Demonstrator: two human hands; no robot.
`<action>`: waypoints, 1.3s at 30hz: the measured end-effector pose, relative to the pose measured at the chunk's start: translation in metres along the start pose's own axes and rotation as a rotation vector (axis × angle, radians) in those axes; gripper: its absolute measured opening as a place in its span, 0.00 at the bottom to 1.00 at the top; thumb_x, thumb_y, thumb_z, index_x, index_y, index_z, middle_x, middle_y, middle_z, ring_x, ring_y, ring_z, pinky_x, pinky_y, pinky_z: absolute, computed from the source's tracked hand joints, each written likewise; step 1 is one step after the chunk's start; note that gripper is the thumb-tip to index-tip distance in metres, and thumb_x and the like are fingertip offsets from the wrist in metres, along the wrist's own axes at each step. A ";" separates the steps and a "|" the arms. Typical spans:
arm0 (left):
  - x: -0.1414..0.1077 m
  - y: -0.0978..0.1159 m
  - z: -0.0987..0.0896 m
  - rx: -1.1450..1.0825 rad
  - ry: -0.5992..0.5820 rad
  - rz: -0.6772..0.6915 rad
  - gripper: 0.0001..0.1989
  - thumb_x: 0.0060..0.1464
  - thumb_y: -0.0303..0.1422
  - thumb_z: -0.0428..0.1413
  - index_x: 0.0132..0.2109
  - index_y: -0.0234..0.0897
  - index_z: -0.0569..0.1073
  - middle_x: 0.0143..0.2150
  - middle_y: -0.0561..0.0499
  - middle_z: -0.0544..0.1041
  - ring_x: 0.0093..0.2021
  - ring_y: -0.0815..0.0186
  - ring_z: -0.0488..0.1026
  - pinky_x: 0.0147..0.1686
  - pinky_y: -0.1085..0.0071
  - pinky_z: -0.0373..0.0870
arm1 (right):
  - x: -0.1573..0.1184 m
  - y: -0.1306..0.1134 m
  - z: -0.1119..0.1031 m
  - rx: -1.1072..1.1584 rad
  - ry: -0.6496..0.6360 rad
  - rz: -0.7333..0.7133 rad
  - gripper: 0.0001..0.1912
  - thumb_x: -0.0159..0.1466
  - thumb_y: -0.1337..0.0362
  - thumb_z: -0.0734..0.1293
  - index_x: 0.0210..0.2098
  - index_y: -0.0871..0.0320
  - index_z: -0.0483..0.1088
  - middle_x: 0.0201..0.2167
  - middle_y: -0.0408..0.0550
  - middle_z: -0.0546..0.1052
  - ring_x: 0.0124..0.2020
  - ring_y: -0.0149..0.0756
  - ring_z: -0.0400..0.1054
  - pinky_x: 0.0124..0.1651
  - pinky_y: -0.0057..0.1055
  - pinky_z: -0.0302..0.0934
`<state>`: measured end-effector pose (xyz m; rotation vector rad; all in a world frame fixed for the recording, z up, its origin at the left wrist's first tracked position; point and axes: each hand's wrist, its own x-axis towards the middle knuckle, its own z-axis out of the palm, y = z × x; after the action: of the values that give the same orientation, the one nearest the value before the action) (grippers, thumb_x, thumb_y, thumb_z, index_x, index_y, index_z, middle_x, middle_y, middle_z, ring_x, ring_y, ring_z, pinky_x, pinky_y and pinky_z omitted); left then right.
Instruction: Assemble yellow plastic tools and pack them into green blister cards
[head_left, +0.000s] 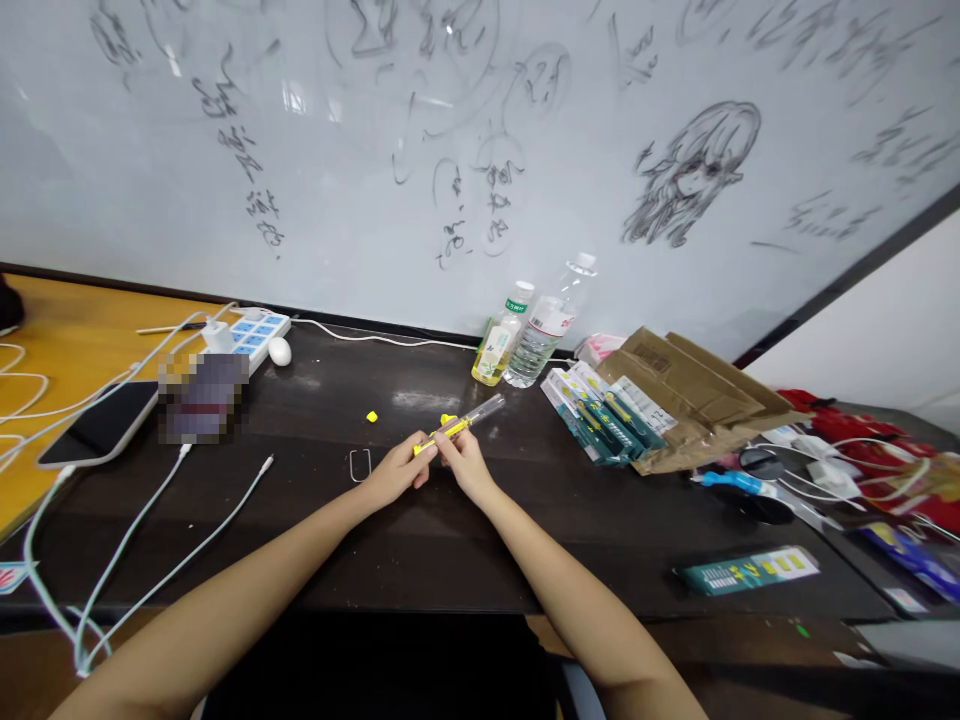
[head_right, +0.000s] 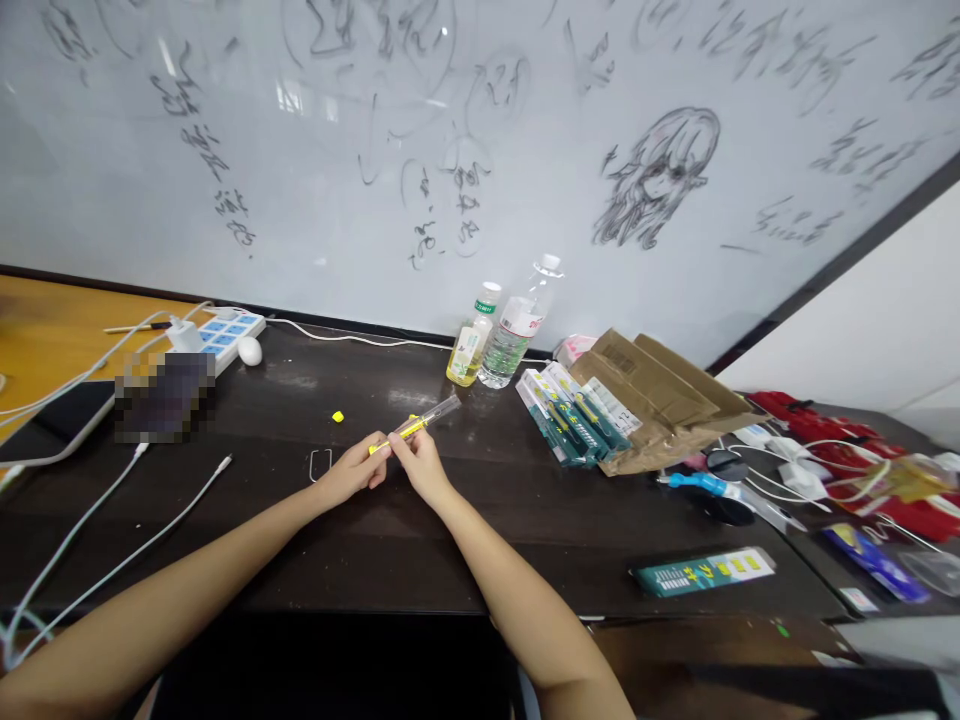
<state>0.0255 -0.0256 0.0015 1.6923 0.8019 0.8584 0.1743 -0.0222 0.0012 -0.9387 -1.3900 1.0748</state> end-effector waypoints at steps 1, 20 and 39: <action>0.000 -0.001 0.000 -0.006 -0.003 0.004 0.17 0.60 0.47 0.45 0.33 0.37 0.59 0.17 0.60 0.63 0.17 0.75 0.56 0.20 0.77 0.52 | 0.000 0.000 0.000 -0.004 -0.004 -0.001 0.18 0.57 0.47 0.66 0.30 0.56 0.63 0.20 0.37 0.63 0.22 0.28 0.58 0.24 0.26 0.53; 0.001 0.008 -0.004 -0.219 -0.038 -0.165 0.18 0.57 0.49 0.46 0.30 0.38 0.58 0.15 0.62 0.55 0.14 0.78 0.47 0.13 0.81 0.44 | 0.023 -0.018 -0.043 0.252 0.452 0.002 0.20 0.56 0.49 0.66 0.27 0.54 0.52 0.14 0.30 0.55 0.13 0.22 0.48 0.14 0.21 0.51; 0.009 0.013 -0.015 -0.508 0.176 -0.351 0.16 0.54 0.46 0.49 0.31 0.36 0.62 0.15 0.59 0.62 0.14 0.74 0.59 0.16 0.77 0.62 | 0.020 -0.015 -0.079 -1.295 0.273 0.164 0.16 0.60 0.52 0.64 0.37 0.59 0.67 0.40 0.58 0.73 0.45 0.46 0.67 0.42 0.36 0.59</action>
<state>0.0193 -0.0138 0.0188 1.0068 0.8777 0.8797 0.2510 0.0001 0.0213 -2.0343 -1.7433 -0.0126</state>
